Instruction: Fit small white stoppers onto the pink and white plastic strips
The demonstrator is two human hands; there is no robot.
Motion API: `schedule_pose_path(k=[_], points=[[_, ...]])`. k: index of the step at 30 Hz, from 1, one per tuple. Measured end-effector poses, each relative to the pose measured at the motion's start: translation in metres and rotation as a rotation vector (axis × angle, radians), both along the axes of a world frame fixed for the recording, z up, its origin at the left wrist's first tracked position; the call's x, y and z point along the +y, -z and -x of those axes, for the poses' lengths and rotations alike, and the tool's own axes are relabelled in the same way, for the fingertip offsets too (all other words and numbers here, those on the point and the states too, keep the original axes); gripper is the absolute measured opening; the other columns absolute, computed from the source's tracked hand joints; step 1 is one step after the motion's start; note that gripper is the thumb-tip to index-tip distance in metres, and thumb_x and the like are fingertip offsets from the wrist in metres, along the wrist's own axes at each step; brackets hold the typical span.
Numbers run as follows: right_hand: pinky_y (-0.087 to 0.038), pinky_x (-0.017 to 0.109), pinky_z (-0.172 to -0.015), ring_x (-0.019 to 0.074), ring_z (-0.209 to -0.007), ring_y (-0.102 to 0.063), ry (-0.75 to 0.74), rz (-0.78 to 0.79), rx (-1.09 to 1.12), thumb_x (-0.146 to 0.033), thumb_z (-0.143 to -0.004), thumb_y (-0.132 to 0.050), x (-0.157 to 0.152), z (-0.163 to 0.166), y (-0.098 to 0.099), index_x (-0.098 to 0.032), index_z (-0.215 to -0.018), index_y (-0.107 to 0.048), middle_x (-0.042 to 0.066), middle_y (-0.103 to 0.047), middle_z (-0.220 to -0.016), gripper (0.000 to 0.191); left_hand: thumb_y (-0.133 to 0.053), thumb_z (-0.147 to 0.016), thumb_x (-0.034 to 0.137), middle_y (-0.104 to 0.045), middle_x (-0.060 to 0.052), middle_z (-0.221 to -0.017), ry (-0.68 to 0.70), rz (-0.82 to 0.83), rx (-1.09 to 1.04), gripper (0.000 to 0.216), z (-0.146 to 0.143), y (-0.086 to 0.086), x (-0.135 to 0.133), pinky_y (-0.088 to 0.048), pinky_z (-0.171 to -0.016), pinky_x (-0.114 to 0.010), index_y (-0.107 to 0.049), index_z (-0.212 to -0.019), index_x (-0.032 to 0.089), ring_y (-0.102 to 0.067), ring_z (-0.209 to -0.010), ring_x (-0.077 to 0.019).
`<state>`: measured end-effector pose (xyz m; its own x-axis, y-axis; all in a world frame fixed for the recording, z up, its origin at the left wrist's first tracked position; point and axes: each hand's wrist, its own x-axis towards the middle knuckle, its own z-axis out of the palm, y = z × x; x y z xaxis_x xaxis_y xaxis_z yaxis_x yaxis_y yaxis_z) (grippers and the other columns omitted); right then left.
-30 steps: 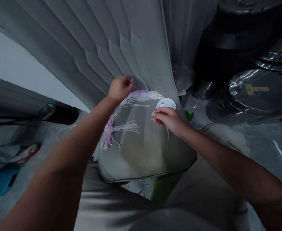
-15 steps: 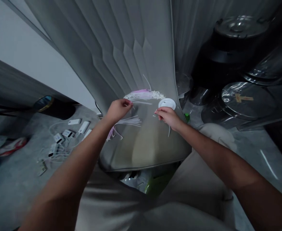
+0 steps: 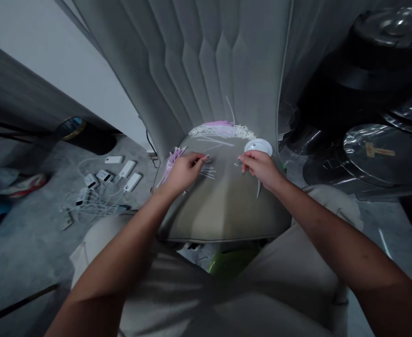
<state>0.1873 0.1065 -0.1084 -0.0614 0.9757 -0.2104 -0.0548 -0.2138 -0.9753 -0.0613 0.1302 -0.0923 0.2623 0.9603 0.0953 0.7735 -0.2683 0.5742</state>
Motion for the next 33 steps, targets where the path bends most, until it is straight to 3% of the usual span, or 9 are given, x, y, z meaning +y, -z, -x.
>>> schedule_pose_path(k=[5,10,14,19,22,26,33], points=[[-0.021,0.022,-0.041,0.0047,-0.037,-0.034,0.008,0.0,0.032,-0.041,-0.077,-0.074,-0.009,0.0,-0.007,-0.018,-0.079,-0.058,0.0,-0.067,-0.055,0.028,-0.055,-0.096,0.048,-0.075,-0.004,-0.083,0.022,0.016,-0.151,0.037,-0.015,-0.006,-0.043,-0.049,-0.07,-0.027,-0.076,-0.095,0.017,-0.065,-0.076,-0.0162],[-0.021,0.02,-0.04,0.0041,-0.036,-0.037,0.015,-0.021,0.058,-0.044,-0.072,-0.08,-0.025,0.001,-0.018,-0.018,-0.08,-0.057,0.001,-0.069,-0.056,0.035,-0.058,-0.096,0.033,-0.073,-0.005,-0.086,0.046,-0.043,-0.281,0.024,-0.03,-0.004,-0.065,-0.047,-0.07,-0.025,-0.075,-0.1,0.017,-0.063,-0.076,-0.0135],[-0.023,0.019,-0.04,0.0042,-0.037,-0.04,0.017,-0.053,0.074,-0.042,-0.076,-0.077,-0.044,0.012,-0.032,-0.019,-0.08,-0.058,0.001,-0.071,-0.059,0.03,-0.058,-0.097,0.026,-0.069,-0.003,-0.08,0.127,-0.127,-0.383,0.022,-0.031,-0.007,-0.074,-0.046,-0.069,-0.024,-0.075,-0.109,0.017,-0.06,-0.072,-0.0118],[-0.027,0.019,-0.04,0.0091,-0.049,-0.056,0.071,-0.124,0.099,-0.04,-0.077,-0.075,-0.068,0.037,-0.052,-0.02,-0.079,-0.063,0.0,-0.068,-0.058,0.023,-0.056,-0.099,0.029,-0.068,-0.002,-0.08,0.136,-0.225,-0.495,0.021,-0.024,-0.025,-0.087,-0.046,-0.069,-0.023,-0.073,-0.098,0.016,-0.061,-0.074,-0.0115],[-0.029,0.019,-0.04,0.0083,-0.048,-0.055,0.08,-0.176,0.107,-0.039,-0.079,-0.075,-0.075,0.054,-0.063,-0.02,-0.078,-0.066,-0.001,-0.068,-0.06,0.021,-0.05,-0.102,0.033,-0.069,-0.002,-0.08,0.125,-0.258,-0.511,0.027,-0.019,-0.035,-0.095,-0.047,-0.071,-0.024,-0.07,-0.096,0.017,-0.062,-0.076,-0.012],[-0.03,0.018,-0.039,0.0036,-0.041,-0.044,0.012,-0.315,0.097,-0.033,-0.082,-0.076,-0.074,0.072,-0.077,-0.019,-0.077,-0.068,-0.002,-0.071,-0.066,0.017,-0.048,-0.104,0.035,-0.072,-0.002,-0.087,0.109,-0.306,-0.511,0.026,-0.014,-0.042,-0.101,-0.048,-0.072,-0.024,-0.067,-0.098,0.018,-0.064,-0.079,-0.0117],[-0.036,0.018,-0.04,0.0042,-0.045,-0.048,-0.046,-0.461,-0.012,-0.033,-0.085,-0.075,-0.06,0.079,-0.09,-0.021,-0.078,-0.071,-0.004,-0.067,-0.069,0.015,-0.044,-0.105,0.039,-0.07,0.0,-0.089,0.001,-0.4,-0.504,0.025,-0.003,-0.043,-0.1,-0.048,-0.07,-0.023,-0.061,-0.105,0.02,-0.063,-0.077,-0.0103]])
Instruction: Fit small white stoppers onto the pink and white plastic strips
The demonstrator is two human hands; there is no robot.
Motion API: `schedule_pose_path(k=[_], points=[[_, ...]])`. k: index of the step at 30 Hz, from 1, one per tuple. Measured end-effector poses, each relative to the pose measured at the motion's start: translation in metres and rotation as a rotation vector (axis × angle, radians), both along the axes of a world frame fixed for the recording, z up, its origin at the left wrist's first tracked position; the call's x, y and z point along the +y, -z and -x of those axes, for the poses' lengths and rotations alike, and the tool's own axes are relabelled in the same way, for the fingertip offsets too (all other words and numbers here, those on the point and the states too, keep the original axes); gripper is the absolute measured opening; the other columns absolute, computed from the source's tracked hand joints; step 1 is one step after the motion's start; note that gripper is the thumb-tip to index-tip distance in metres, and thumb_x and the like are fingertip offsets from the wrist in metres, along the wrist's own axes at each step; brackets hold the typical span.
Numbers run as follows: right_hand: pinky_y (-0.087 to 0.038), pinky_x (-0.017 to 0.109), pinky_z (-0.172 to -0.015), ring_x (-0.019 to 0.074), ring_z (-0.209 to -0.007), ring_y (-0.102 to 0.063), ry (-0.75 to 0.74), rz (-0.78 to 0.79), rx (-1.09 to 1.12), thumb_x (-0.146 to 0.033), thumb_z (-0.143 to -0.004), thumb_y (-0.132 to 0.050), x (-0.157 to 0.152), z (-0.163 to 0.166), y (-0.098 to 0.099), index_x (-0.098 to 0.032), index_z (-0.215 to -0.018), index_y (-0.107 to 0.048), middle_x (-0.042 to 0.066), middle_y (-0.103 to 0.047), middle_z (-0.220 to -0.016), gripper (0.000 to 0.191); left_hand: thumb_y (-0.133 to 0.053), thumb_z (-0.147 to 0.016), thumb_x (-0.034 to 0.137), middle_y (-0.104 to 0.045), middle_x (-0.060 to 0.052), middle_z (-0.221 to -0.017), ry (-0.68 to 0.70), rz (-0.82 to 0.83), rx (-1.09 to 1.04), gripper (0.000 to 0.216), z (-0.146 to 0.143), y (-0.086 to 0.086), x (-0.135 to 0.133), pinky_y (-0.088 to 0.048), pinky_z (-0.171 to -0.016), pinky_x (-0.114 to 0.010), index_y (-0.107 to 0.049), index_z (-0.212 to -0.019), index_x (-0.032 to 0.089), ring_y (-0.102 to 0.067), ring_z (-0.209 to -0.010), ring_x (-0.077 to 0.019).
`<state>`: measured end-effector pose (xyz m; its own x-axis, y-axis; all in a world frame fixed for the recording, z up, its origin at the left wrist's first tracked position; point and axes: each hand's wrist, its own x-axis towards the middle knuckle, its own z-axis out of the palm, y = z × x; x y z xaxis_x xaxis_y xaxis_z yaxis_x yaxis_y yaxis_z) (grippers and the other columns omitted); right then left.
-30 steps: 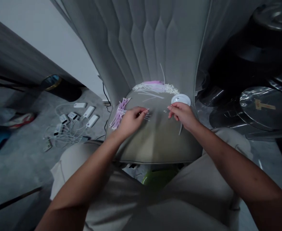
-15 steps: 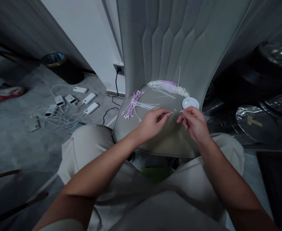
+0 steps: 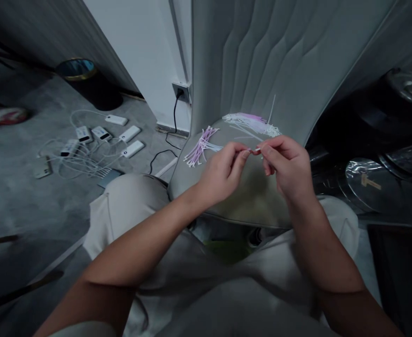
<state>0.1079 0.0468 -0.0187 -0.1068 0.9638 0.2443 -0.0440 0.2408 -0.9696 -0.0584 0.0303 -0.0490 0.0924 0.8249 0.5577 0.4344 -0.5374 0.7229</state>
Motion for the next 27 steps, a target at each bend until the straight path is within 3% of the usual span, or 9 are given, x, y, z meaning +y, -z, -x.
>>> schedule_pose_path(k=[9,27], points=[[-0.039,0.021,-0.043,0.0065,-0.049,-0.05,0.01,0.079,-0.064,-0.033,-0.087,-0.073,0.0046,-0.0072,0.0042,-0.022,-0.079,-0.069,-0.003,-0.065,-0.068,0.015,-0.042,-0.105,0.038,-0.071,-0.002,-0.09,0.129,0.083,0.088,0.027,-0.0006,0.0007,0.0077,-0.051,-0.075,-0.025,-0.061,-0.1,0.02,-0.065,-0.083,-0.0125],[-0.038,0.02,-0.045,0.0049,-0.051,-0.049,-0.085,0.05,-0.013,-0.027,-0.087,-0.074,0.0032,-0.0081,0.0035,-0.022,-0.077,-0.071,-0.003,-0.067,-0.075,0.012,-0.044,-0.105,0.034,-0.074,-0.003,-0.097,0.134,0.04,-0.01,0.022,-0.0047,0.0067,0.0022,-0.053,-0.079,-0.023,-0.06,-0.102,0.019,-0.069,-0.09,-0.0114]])
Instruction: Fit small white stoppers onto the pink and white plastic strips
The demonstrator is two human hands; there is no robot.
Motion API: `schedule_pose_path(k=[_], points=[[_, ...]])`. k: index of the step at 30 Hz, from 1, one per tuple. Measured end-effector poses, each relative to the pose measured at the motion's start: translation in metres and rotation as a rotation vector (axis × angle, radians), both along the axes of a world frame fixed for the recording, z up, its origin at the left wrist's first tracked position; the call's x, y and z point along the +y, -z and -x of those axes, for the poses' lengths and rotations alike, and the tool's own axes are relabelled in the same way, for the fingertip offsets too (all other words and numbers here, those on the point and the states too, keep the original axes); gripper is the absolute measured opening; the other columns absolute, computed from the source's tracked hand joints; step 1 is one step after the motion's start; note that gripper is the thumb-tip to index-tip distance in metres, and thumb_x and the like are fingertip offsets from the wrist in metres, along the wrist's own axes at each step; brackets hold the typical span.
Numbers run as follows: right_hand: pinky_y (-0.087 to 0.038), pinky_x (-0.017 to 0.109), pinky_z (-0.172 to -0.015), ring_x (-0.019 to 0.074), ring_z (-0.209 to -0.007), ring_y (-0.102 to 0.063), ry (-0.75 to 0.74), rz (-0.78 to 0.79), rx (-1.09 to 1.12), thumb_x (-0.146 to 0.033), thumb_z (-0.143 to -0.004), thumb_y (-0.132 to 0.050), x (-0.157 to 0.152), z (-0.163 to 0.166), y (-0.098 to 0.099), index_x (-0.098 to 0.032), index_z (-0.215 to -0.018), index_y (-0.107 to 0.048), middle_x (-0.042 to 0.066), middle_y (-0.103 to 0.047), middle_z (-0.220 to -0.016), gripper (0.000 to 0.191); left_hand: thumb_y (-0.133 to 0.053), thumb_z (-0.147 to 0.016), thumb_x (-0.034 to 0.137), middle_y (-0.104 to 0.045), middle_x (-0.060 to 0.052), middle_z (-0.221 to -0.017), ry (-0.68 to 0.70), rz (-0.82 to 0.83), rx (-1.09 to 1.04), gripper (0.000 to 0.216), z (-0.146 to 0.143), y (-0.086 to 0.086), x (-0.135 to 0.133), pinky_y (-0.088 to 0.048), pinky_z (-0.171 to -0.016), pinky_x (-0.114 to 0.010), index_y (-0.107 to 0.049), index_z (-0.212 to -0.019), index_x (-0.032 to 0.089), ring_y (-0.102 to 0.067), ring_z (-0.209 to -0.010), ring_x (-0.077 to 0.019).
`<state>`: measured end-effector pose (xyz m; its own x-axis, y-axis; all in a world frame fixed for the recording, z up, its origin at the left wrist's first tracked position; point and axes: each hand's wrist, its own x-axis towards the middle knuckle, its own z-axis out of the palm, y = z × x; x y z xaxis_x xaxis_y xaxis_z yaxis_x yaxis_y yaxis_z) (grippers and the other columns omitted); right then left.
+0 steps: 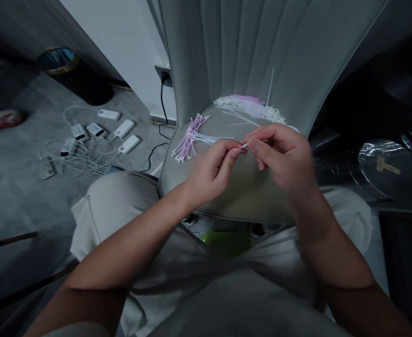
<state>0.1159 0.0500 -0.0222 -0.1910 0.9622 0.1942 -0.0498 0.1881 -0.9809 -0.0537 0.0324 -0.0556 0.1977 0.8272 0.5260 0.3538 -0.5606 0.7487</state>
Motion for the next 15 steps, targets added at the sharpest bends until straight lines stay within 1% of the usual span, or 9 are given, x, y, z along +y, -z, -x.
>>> schedule_pose_path(k=[4,10,15], points=[[-0.037,0.02,-0.044,0.0046,-0.051,-0.048,0.005,0.003,0.002,-0.026,-0.086,-0.075,-0.0009,0.0017,-0.0002,-0.022,-0.077,-0.07,-0.003,-0.068,-0.078,0.012,-0.045,-0.105,0.034,-0.074,-0.004,-0.097,0.002,0.015,-0.007,0.022,0.0001,-0.0005,-0.0012,-0.054,-0.079,-0.024,-0.06,-0.101,0.019,-0.07,-0.09,-0.0118],[-0.041,0.02,-0.045,0.005,-0.052,-0.049,0.017,0.036,-0.016,-0.027,-0.087,-0.074,0.0001,0.0021,0.0003,-0.021,-0.077,-0.07,-0.002,-0.069,-0.078,0.012,-0.043,-0.105,0.038,-0.074,-0.005,-0.095,-0.009,0.022,0.013,0.028,-0.0002,0.0011,-0.0008,-0.056,-0.078,-0.025,-0.062,-0.103,0.019,-0.069,-0.084,-0.011],[-0.041,0.019,-0.046,0.004,-0.052,-0.05,0.003,0.03,0.022,-0.023,-0.085,-0.075,-0.0001,0.0027,0.0012,-0.021,-0.076,-0.07,-0.003,-0.071,-0.08,0.011,-0.046,-0.104,0.034,-0.073,-0.003,-0.095,-0.005,0.02,-0.029,0.022,-0.0009,0.0017,-0.0011,-0.055,-0.079,-0.024,-0.063,-0.102,0.019,-0.068,-0.084,-0.0102]])
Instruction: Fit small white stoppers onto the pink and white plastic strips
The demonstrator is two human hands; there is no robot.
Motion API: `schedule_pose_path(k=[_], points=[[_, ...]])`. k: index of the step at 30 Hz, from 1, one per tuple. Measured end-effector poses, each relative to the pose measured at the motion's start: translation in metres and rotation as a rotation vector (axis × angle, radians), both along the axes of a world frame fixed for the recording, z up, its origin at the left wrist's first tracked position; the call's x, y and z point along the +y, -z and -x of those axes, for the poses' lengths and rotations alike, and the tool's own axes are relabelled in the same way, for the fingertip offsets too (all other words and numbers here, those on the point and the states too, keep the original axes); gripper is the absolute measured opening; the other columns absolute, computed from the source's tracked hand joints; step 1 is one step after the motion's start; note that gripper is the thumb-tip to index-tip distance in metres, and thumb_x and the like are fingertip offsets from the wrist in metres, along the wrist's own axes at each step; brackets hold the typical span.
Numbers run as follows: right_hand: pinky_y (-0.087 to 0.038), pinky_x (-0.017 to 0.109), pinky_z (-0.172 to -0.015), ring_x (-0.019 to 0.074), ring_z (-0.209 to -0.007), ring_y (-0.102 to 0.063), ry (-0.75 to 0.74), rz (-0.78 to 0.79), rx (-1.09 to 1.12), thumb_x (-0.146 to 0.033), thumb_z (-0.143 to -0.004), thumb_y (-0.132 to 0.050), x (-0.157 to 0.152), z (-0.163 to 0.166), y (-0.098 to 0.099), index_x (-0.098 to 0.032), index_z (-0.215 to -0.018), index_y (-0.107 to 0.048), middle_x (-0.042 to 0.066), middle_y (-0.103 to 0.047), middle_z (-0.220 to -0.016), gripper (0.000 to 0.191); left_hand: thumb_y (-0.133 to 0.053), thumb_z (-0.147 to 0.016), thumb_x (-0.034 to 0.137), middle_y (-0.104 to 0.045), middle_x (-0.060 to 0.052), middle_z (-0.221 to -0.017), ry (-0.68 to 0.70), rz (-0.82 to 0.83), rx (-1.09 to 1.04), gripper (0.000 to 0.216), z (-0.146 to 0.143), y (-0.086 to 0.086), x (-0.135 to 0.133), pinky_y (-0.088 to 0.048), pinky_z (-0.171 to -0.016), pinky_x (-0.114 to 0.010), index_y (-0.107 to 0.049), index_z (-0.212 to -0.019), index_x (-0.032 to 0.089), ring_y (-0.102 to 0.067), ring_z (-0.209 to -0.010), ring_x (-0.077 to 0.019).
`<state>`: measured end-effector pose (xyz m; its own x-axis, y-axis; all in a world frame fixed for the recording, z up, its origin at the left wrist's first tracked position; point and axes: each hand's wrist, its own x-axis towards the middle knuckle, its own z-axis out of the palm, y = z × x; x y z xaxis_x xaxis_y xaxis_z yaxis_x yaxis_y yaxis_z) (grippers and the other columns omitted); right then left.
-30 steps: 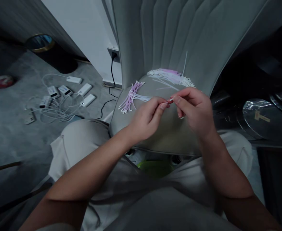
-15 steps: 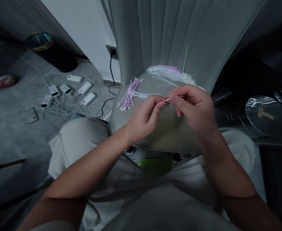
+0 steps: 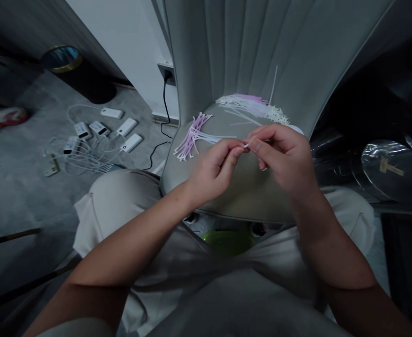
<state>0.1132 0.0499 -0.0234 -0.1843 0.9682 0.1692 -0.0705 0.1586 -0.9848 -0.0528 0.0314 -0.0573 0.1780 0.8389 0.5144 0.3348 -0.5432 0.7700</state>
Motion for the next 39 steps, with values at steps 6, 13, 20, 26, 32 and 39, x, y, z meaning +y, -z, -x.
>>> schedule_pose_path(k=[6,13,20,26,32,39], points=[[-0.039,0.02,-0.046,0.005,-0.053,-0.05,0.009,-0.016,-0.028,-0.026,-0.086,-0.075,-0.001,0.001,0.0,-0.021,-0.076,-0.07,-0.002,-0.069,-0.077,0.012,-0.045,-0.105,0.037,-0.072,-0.003,-0.09,-0.004,0.003,0.002,0.026,0.0,0.001,0.0,-0.053,-0.074,-0.024,-0.063,-0.102,0.019,-0.065,-0.078,-0.0099],[-0.04,0.019,-0.045,0.0047,-0.052,-0.05,0.015,-0.029,-0.044,-0.032,-0.086,-0.076,-0.001,0.002,0.002,-0.021,-0.077,-0.069,-0.002,-0.069,-0.078,0.016,-0.046,-0.104,0.038,-0.073,-0.003,-0.091,-0.02,0.016,-0.006,0.027,0.0,0.001,0.0,-0.054,-0.076,-0.024,-0.064,-0.101,0.019,-0.067,-0.081,-0.0108],[-0.039,0.018,-0.043,0.0037,-0.05,-0.05,0.013,-0.011,-0.037,-0.027,-0.088,-0.074,-0.001,0.003,0.002,-0.02,-0.078,-0.068,-0.003,-0.068,-0.076,0.013,-0.048,-0.104,0.033,-0.072,-0.002,-0.085,-0.01,-0.024,-0.02,0.023,-0.001,0.001,0.002,-0.052,-0.073,-0.022,-0.065,-0.099,0.018,-0.065,-0.076,-0.0092],[-0.037,0.018,-0.041,0.0039,-0.05,-0.049,0.022,0.002,-0.041,-0.025,-0.088,-0.073,-0.002,0.004,0.002,-0.02,-0.078,-0.067,-0.003,-0.067,-0.074,0.013,-0.047,-0.104,0.037,-0.069,-0.001,-0.077,-0.022,-0.042,0.028,0.028,0.0,0.001,0.003,-0.05,-0.066,-0.021,-0.066,-0.097,0.017,-0.063,-0.069,-0.0091],[-0.038,0.016,-0.041,0.0029,-0.049,-0.05,0.041,-0.014,-0.055,-0.029,-0.087,-0.074,-0.001,0.004,0.007,-0.02,-0.079,-0.067,-0.003,-0.069,-0.08,0.014,-0.051,-0.102,0.024,-0.067,0.001,-0.075,-0.002,-0.124,0.007,0.019,0.0,0.0,0.005,-0.047,-0.064,-0.017,-0.066,-0.095,0.015,-0.06,-0.066,-0.0067],[-0.037,0.017,-0.04,0.0021,-0.048,-0.049,0.074,-0.092,-0.043,-0.029,-0.089,-0.073,-0.002,0.008,0.014,-0.019,-0.08,-0.067,-0.002,-0.069,-0.081,0.014,-0.054,-0.1,0.021,-0.06,0.003,-0.065,0.001,-0.158,0.015,0.017,0.0,0.0,0.008,-0.042,-0.058,-0.017,-0.066,-0.093,0.013,-0.053,-0.058,-0.0059]])
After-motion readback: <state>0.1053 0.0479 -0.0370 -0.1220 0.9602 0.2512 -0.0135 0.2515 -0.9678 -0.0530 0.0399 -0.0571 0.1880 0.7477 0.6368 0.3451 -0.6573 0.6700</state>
